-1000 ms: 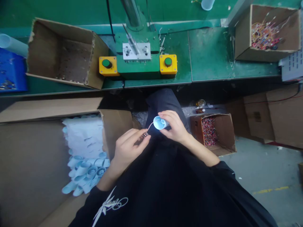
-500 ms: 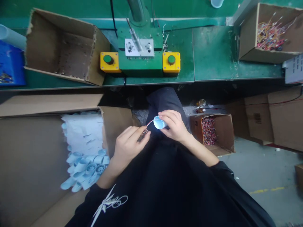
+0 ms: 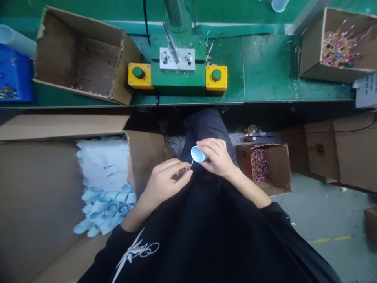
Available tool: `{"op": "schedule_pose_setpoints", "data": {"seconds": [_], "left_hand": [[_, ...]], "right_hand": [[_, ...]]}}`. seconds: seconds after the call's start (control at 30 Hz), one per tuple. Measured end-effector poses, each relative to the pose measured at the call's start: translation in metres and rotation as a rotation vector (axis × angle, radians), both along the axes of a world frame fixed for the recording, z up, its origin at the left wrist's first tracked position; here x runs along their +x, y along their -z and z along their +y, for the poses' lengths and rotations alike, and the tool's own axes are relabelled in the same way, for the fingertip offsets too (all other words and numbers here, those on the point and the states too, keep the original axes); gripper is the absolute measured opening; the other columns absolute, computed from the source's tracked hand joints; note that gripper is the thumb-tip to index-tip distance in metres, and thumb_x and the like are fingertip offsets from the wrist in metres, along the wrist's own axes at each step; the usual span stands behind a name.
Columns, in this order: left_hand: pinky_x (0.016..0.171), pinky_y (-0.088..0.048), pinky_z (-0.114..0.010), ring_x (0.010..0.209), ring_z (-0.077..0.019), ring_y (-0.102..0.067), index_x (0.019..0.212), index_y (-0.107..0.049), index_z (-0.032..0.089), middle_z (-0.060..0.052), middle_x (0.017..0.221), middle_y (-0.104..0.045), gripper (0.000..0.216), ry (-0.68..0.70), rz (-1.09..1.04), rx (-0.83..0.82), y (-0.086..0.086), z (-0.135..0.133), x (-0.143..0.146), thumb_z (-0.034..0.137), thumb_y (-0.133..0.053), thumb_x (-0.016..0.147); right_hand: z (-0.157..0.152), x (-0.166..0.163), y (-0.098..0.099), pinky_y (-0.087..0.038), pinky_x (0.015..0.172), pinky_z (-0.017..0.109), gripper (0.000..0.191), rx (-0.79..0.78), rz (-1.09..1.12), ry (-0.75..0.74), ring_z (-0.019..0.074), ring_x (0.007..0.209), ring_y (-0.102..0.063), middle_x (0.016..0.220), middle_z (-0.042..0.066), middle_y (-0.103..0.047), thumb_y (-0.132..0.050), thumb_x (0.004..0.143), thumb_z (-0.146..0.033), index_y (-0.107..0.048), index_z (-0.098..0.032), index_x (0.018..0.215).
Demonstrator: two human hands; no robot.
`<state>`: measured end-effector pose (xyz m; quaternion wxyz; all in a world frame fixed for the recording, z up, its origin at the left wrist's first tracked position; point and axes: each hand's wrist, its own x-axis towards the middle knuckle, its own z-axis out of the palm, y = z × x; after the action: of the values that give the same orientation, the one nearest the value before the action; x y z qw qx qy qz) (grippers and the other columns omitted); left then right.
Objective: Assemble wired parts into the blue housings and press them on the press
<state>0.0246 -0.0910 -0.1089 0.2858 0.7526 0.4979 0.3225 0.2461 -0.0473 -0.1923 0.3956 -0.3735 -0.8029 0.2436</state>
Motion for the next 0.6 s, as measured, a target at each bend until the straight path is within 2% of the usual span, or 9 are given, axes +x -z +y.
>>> {"op": "schedule_pose_setpoints", "data": {"seconds": [0.1, 0.2, 0.27, 0.37, 0.47, 0.6], "left_hand": [[0.059, -0.054, -0.023, 0.061, -0.0113, -0.062, 0.1, -0.079, 0.016, -0.001, 0.08, -0.073, 0.012, 0.002, -0.107, -0.144, 0.001, 0.005, 0.001, 0.02, -0.068, 0.097], [0.062, -0.054, -0.023, 0.064, -0.0115, -0.063, 0.105, -0.079, 0.018, -0.001, 0.083, -0.073, 0.013, 0.002, -0.184, -0.222, 0.007, 0.01, 0.005, 0.023, -0.068, 0.099], [0.07, -0.055, -0.026, 0.072, -0.0143, -0.065, 0.108, -0.079, 0.018, -0.002, 0.086, -0.071, 0.015, -0.019, -0.16, -0.18, 0.013, 0.015, 0.008, 0.026, -0.067, 0.101], [0.079, -0.055, -0.033, 0.08, -0.019, -0.062, 0.106, -0.079, 0.018, -0.004, 0.084, -0.065, 0.021, -0.049, -0.016, -0.048, 0.023, 0.022, 0.015, 0.031, -0.064, 0.103], [0.074, -0.053, -0.032, 0.076, -0.0195, -0.058, 0.1, -0.081, 0.019, -0.004, 0.08, -0.057, 0.028, -0.064, 0.101, 0.039, 0.028, 0.028, 0.023, 0.035, -0.058, 0.105], [0.063, -0.054, -0.031, 0.068, -0.0191, -0.059, 0.087, -0.08, 0.023, -0.002, 0.075, -0.054, 0.036, -0.067, 0.084, 0.003, 0.044, 0.029, 0.023, 0.04, -0.053, 0.104]], "right_hand": [[-0.001, 0.0, 0.001, -0.045, 0.108, 0.053, 0.046, -0.051, -0.034, -0.009, 0.0313, 0.126, -0.066, 0.131, 0.005, -0.072, -0.075, 0.09, -0.03, -0.06, -0.034, 0.134], [-0.001, -0.002, 0.001, -0.047, 0.104, 0.053, 0.039, -0.026, -0.075, 0.005, 0.0314, 0.123, -0.067, 0.128, 0.007, -0.073, -0.074, 0.092, -0.036, -0.062, -0.032, 0.13], [-0.001, -0.004, 0.002, -0.048, 0.102, 0.051, 0.039, 0.02, -0.074, 0.015, 0.0303, 0.121, -0.068, 0.127, 0.007, -0.074, -0.073, 0.093, -0.036, -0.062, -0.031, 0.13], [0.0, -0.007, 0.001, -0.047, 0.103, 0.049, 0.039, 0.052, -0.056, 0.019, 0.0284, 0.123, -0.068, 0.126, 0.009, -0.075, -0.072, 0.093, -0.032, -0.062, -0.029, 0.131], [-0.003, -0.007, -0.003, -0.046, 0.105, 0.048, 0.036, 0.021, -0.098, 0.023, 0.0267, 0.126, -0.066, 0.126, 0.011, -0.075, -0.067, 0.093, -0.028, -0.063, -0.025, 0.129], [-0.004, -0.01, 0.003, -0.047, 0.103, 0.043, 0.044, -0.033, -0.175, 0.022, 0.0234, 0.122, -0.07, 0.126, 0.011, -0.076, -0.069, 0.088, -0.034, -0.061, -0.023, 0.13]]}}
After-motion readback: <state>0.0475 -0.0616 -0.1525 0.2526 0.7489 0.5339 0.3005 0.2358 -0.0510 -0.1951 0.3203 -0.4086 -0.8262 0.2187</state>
